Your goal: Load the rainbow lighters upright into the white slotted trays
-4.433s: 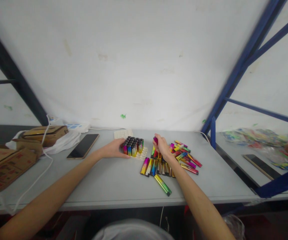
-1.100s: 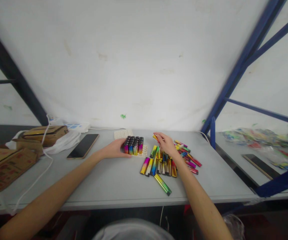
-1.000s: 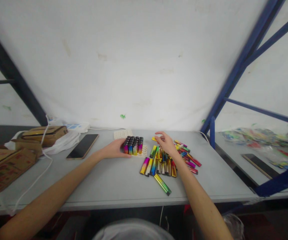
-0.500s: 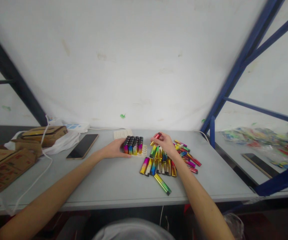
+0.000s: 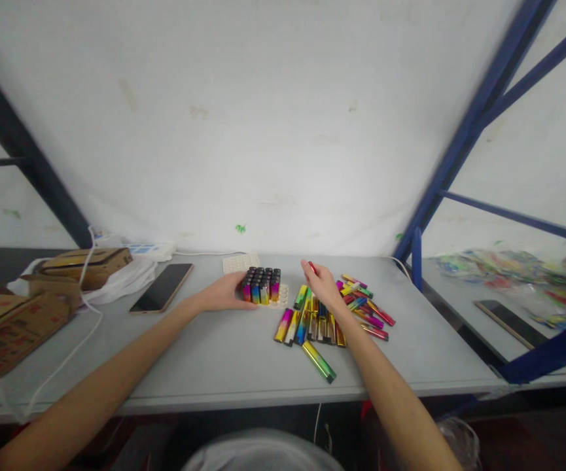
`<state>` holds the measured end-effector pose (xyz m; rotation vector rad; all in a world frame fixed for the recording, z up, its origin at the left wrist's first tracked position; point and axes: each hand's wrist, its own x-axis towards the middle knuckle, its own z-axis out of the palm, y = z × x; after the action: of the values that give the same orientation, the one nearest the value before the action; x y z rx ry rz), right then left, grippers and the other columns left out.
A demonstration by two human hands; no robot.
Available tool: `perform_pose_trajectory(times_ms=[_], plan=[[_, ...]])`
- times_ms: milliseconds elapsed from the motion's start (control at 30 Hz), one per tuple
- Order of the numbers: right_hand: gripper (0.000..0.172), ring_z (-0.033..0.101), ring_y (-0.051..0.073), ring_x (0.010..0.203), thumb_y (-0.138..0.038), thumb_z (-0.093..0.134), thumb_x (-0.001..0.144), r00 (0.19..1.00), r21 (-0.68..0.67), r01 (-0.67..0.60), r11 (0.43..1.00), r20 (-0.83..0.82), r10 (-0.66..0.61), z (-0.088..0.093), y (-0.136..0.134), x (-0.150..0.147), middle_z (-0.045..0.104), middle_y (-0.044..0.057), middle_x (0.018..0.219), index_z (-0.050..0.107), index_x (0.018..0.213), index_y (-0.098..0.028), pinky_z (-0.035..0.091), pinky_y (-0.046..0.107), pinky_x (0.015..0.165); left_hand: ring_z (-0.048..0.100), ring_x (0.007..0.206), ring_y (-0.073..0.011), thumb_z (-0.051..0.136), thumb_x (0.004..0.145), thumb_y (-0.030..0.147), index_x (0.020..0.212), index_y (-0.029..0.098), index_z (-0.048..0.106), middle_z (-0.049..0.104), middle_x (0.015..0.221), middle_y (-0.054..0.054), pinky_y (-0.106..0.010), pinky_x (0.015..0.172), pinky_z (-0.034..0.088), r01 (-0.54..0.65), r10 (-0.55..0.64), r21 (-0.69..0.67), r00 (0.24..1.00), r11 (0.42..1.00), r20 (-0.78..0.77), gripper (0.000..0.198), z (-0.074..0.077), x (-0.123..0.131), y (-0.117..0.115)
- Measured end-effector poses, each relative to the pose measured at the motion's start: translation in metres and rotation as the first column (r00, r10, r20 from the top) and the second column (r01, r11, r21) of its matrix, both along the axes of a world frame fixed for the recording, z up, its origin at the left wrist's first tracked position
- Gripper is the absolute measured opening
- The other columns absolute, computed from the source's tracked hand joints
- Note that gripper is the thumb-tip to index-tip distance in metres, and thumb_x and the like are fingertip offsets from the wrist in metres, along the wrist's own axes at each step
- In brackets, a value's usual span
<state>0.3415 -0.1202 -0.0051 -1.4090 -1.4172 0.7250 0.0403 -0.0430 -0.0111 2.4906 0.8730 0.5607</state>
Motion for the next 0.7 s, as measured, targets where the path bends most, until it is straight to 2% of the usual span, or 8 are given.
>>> perform_pose_trajectory(times_ms=[233,433,700], plan=[[0.049,0.037,0.014,0.055,-0.063,0.047,0.089,0.964,0.096,0.173,0.98,0.186,-0.188,0.004,-0.007,0.002,0.035,-0.003,0.055,0.039,0.061,-0.025,0.027,0.029,0.054,0.071,0.105,-0.0355,0.085,0.067,0.07,0.115,0.019,0.07,0.078,0.111,-0.01,-0.04,0.087,0.056,-0.014,0.015,0.039,1.0,0.999,-0.027,0.071,0.0,0.0,-0.001],[0.039,0.033,0.014,0.055,-0.055,0.045,0.085,0.966,0.104,0.141,0.984,0.205,-0.16,-0.002,-0.003,-0.004,0.031,-0.004,0.057,0.035,0.061,-0.025,0.024,0.029,0.054,0.071,0.107,-0.0354,0.085,0.069,0.069,0.12,0.021,0.068,0.077,0.117,-0.01,-0.04,0.089,0.056,0.011,-0.011,0.038,1.0,0.999,0.0,0.072,0.001,0.0,-0.002],[0.054,0.031,0.013,0.058,-0.069,0.045,0.088,0.946,0.086,0.063,0.994,0.311,-0.087,0.002,-0.006,-0.014,0.027,-0.004,0.059,0.031,0.06,-0.025,0.022,0.029,0.056,0.07,0.108,-0.0363,0.086,0.068,0.067,0.118,0.018,0.071,0.077,0.116,-0.011,-0.042,0.093,0.055,-0.002,0.002,0.028,1.0,1.0,-0.013,0.072,0.004,0.001,-0.003]])
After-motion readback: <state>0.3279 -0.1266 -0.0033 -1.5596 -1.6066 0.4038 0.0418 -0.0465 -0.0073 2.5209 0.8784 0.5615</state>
